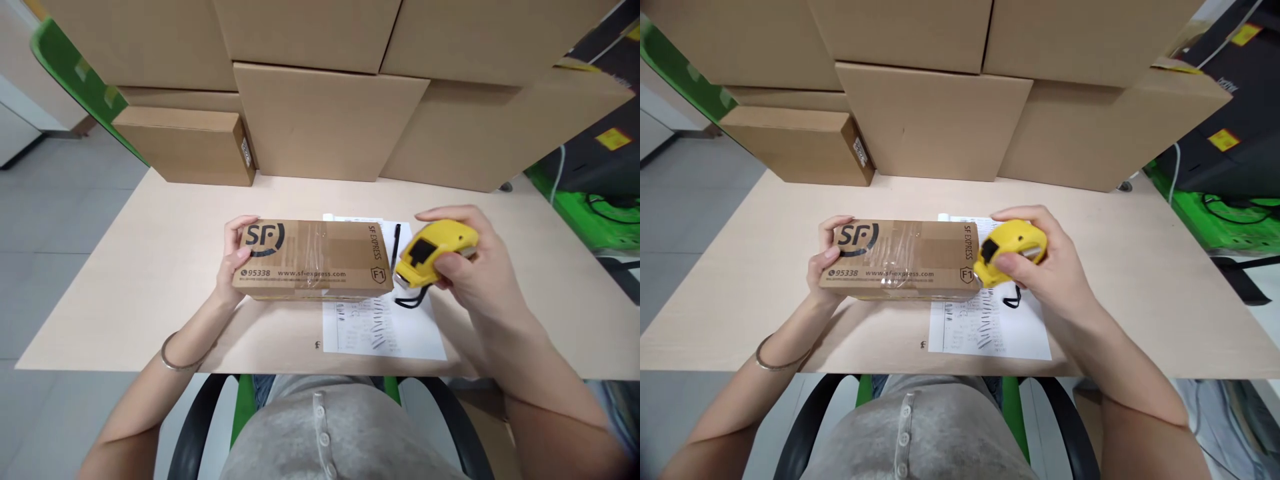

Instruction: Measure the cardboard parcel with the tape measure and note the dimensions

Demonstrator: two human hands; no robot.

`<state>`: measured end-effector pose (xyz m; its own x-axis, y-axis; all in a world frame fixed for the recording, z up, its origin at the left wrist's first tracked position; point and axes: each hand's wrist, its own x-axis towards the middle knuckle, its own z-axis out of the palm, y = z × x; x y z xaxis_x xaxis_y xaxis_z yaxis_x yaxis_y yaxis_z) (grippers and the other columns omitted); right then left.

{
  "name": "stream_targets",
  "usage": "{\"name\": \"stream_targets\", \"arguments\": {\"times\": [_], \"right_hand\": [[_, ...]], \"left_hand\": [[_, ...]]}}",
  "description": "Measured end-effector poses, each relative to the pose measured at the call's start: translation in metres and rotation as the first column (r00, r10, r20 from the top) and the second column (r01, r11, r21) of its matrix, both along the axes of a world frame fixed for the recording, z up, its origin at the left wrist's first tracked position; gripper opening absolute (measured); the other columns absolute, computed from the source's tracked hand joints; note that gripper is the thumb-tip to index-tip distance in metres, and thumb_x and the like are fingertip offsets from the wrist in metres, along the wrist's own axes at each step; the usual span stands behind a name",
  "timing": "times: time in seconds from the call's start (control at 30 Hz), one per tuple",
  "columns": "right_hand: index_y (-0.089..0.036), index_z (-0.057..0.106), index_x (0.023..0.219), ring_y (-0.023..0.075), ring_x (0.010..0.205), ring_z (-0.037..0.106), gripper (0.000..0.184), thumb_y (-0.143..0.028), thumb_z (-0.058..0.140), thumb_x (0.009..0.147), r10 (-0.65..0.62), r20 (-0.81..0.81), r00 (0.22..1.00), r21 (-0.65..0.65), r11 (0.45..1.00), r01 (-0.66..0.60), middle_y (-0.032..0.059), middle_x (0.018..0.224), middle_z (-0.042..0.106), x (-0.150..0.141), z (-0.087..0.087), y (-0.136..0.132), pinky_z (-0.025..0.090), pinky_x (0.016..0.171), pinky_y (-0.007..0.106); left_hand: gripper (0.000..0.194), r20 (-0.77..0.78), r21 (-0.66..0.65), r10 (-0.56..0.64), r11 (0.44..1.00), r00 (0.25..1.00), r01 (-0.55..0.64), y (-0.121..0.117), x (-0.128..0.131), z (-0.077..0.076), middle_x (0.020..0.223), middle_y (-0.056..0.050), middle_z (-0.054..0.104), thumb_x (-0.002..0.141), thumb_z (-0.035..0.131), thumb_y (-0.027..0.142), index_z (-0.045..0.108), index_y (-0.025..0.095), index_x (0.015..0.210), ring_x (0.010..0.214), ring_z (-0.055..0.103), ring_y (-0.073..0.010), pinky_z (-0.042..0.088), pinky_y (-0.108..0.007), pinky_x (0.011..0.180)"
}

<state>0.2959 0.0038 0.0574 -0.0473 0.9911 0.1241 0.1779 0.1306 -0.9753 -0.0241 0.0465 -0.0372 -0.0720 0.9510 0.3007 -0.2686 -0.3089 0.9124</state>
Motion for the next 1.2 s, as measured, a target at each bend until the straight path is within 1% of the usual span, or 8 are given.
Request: {"name": "stream_targets", "arguments": {"times": [0.13,0.3,0.4,0.47,0.6,0.77,0.93,1.2], "right_hand": [[-0.026,0.054,0.100,0.0180,0.079,0.064,0.042,-0.047,0.083,0.078,0.279,0.215,0.936,0.134,0.941,-0.312,-0.0001,0.096,0.064,-0.053,0.030,0.025,0.053,0.061,0.030],[-0.024,0.042,0.104,0.0211,0.096,0.064,0.029,-0.040,0.065,0.095,0.471,0.413,0.779,0.172,0.800,-0.575,0.0038,0.108,0.063,-0.126,0.038,0.053,0.054,0.081,0.037],[-0.025,0.039,0.100,0.0213,0.093,0.063,0.025,-0.037,0.061,0.098,0.469,0.532,0.705,0.131,0.777,-0.615,0.0062,0.110,0.062,-0.144,0.036,0.058,0.051,0.079,0.037],[-0.025,0.037,0.097,0.0222,0.089,0.063,0.029,-0.041,0.060,0.098,0.434,0.592,0.679,0.105,0.794,-0.599,0.0067,0.108,0.062,-0.144,0.034,0.056,0.050,0.075,0.036],[-0.026,0.033,0.095,0.0223,0.086,0.064,0.031,-0.045,0.058,0.098,0.395,0.584,0.709,0.076,0.843,-0.532,0.0065,0.106,0.063,-0.144,0.030,0.055,0.047,0.070,0.034],[-0.027,0.031,0.093,0.0199,0.087,0.062,0.032,-0.043,0.059,0.099,0.457,0.572,0.681,0.061,0.804,-0.592,0.0052,0.107,0.062,-0.154,0.028,0.060,0.047,0.071,0.034],[-0.026,0.036,0.092,0.0188,0.079,0.060,0.033,-0.046,0.063,0.095,0.389,0.619,0.683,0.096,0.825,-0.557,0.0018,0.096,0.062,-0.121,0.025,0.057,0.042,0.062,0.031],[-0.027,0.046,0.100,0.0172,0.071,0.056,0.034,-0.046,0.072,0.088,0.249,0.521,0.817,0.022,0.952,-0.304,-0.0001,0.087,0.062,0.022,0.007,0.032,0.044,0.057,0.031]], "left_hand": [[0.041,0.106,-0.012,-0.011,1.000,0.994,0.012,0.001,0.003,0.005,0.100,-0.006,0.067,0.089,0.047,0.059,0.068,0.025,0.101,0.097,0.065,-0.0248,0.053,-0.040,0.091],[0.050,0.192,-0.166,0.054,0.986,0.980,-0.022,0.004,0.002,0.005,0.100,-0.007,0.075,0.093,0.045,0.066,0.068,0.022,0.099,0.119,0.066,-0.0309,0.054,-0.040,0.098],[0.044,0.206,-0.182,0.145,0.977,0.968,-0.108,0.004,0.000,0.004,0.100,-0.006,0.077,0.092,0.054,0.061,0.069,0.020,0.097,0.129,0.062,-0.0328,0.055,-0.038,0.101],[0.043,0.221,-0.173,0.098,0.983,0.970,-0.060,0.004,0.000,0.004,0.103,-0.007,0.078,0.091,0.056,0.059,0.070,0.019,0.099,0.132,0.060,-0.0329,0.055,-0.039,0.102],[0.039,0.269,-0.141,0.025,0.990,0.963,0.013,0.004,-0.002,0.002,0.108,-0.003,0.078,0.096,0.053,0.057,0.071,0.023,0.104,0.130,0.063,-0.0279,0.055,-0.036,0.103],[0.031,0.226,-0.112,0.065,0.993,0.972,-0.040,0.007,-0.007,-0.004,0.093,-0.001,0.078,0.089,0.065,0.050,0.069,0.020,0.095,0.113,0.070,-0.0262,0.055,-0.029,0.094],[0.026,0.143,-0.063,-0.034,0.997,0.989,0.043,0.011,-0.005,0.001,0.092,-0.001,0.072,0.077,0.070,0.044,0.069,0.023,0.092,0.088,0.070,-0.0211,0.057,-0.032,0.077],[0.030,0.120,-0.051,-0.105,0.993,0.987,0.111,0.014,-0.007,0.006,0.088,0.000,0.067,0.072,0.077,0.045,0.067,0.025,0.091,0.080,0.066,-0.0191,0.055,-0.030,0.066]]}}
